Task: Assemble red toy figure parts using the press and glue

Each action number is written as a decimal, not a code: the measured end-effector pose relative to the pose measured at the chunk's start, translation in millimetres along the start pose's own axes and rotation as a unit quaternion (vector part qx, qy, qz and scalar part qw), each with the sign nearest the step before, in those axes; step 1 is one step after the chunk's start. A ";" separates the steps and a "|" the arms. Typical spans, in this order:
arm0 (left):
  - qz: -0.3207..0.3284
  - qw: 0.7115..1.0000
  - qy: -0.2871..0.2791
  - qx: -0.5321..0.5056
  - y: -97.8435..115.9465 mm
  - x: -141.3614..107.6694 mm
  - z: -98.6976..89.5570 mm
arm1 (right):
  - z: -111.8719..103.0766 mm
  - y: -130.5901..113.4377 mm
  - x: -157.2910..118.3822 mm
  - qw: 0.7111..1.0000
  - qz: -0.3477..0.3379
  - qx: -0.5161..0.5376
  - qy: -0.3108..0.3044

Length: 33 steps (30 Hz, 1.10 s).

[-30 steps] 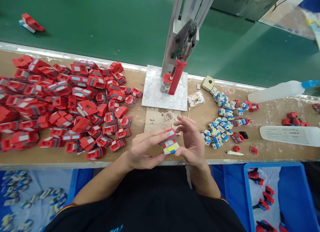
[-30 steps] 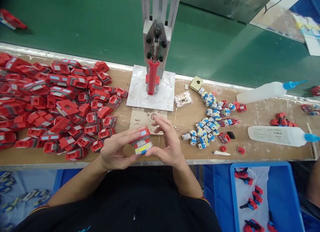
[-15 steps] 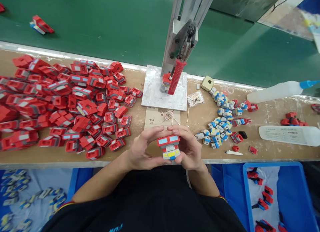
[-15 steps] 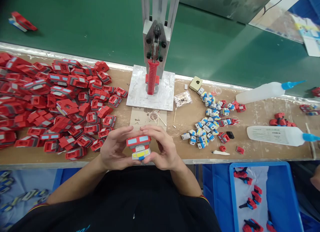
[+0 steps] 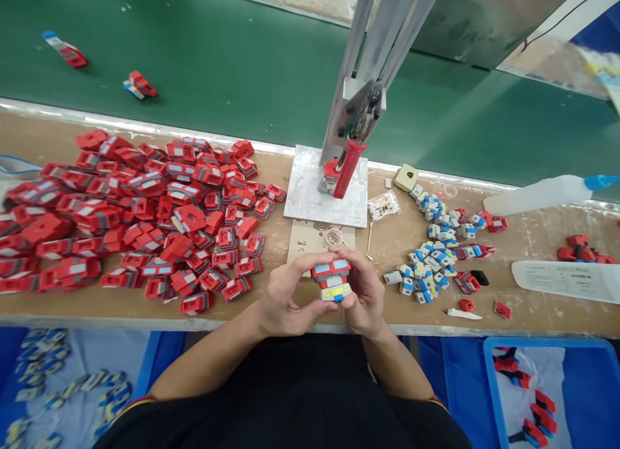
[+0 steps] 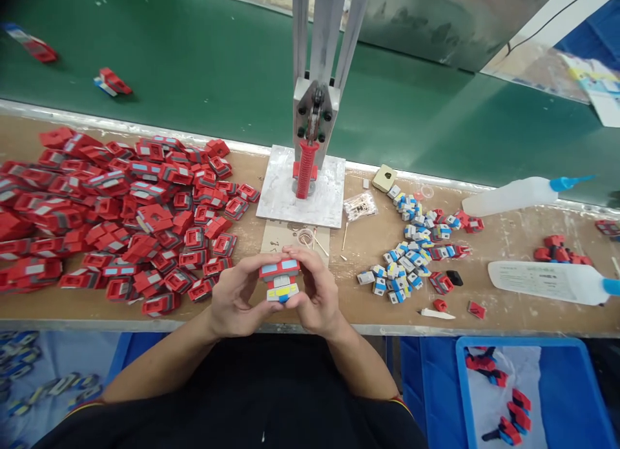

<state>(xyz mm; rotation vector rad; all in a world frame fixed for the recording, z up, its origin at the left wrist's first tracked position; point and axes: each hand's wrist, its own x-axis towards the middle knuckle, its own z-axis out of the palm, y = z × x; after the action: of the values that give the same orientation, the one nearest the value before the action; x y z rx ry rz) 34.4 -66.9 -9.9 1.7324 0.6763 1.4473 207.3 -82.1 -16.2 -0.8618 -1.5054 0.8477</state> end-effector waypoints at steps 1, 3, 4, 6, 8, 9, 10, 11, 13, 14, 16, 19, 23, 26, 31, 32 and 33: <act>-0.008 1.000 0.000 -0.006 -1.2 -0.2 1.1 | 1.7 1.7 0.8 1.000 0.000 -0.004 0.001; -0.024 0.999 0.003 -0.024 -3.3 0.6 1.8 | 3.7 2.8 4.0 1.000 -0.001 0.004 -0.007; -0.032 0.999 0.005 -0.032 -4.3 2.4 0.2 | 3.3 2.1 6.6 1.000 0.000 0.013 -0.015; -0.040 0.998 0.001 -0.038 -6.8 11.3 -9.6 | -2.5 -0.4 14.1 0.999 0.011 0.021 -0.043; -0.044 0.998 -0.042 -0.018 -10.9 29.2 -29.8 | -16.0 -1.7 25.2 0.997 0.018 0.011 -0.069; -0.053 0.995 -0.080 0.007 -13.6 41.7 -43.3 | -24.8 -1.0 32.0 0.997 0.011 -0.003 -0.070; -0.066 0.989 -0.125 0.038 -16.8 56.2 -57.8 | -34.0 1.1 39.8 0.998 -0.001 -0.025 -0.064; -0.089 0.977 -0.177 0.077 -20.5 72.0 -72.2 | -42.7 4.3 48.2 0.997 -0.015 -0.052 -0.056; -0.100 0.941 -0.269 0.176 -29.7 105.4 -95.6 | -55.2 13.5 66.6 0.991 -0.033 -0.120 -0.058; -0.106 0.914 -0.316 0.232 -35.1 121.6 -102.8 | -57.9 18.7 76.0 0.985 -0.031 -0.152 -0.076; -0.131 0.855 -0.396 0.309 -46.9 149.8 -106.2 | -56.2 28.3 94.2 0.974 -0.011 -0.190 -0.126; -0.153 0.800 -0.464 0.347 -63.7 178.3 -92.5 | -44.8 38.6 116.8 0.967 0.017 -0.181 -0.177; -0.118 0.791 -0.492 0.343 -79.0 195.3 -74.4 | -41.2 35.4 127.6 0.973 0.013 -0.125 -0.194; -0.093 0.797 -0.495 0.332 -85.4 200.1 -73.4 | -52.6 10.7 122.3 0.974 0.004 -0.072 -0.215; -0.078 0.808 -0.490 0.317 -92.2 201.4 -79.6 | -64.0 -53.2 150.7 0.982 -0.040 0.029 -0.184; -0.079 0.810 -0.488 0.316 -93.3 201.3 -80.4 | -62.1 -63.9 166.7 0.985 -0.047 0.036 -0.162; -0.083 0.811 -0.484 0.316 -94.3 201.1 -80.9 | -59.4 -72.6 184.9 0.986 -0.049 0.052 -0.151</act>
<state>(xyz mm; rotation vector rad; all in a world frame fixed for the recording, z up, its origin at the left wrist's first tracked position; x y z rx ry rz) 5.9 164.0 32.1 2.4911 0.7163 0.0425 246.7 49.5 139.2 -0.5956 -1.7336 1.0077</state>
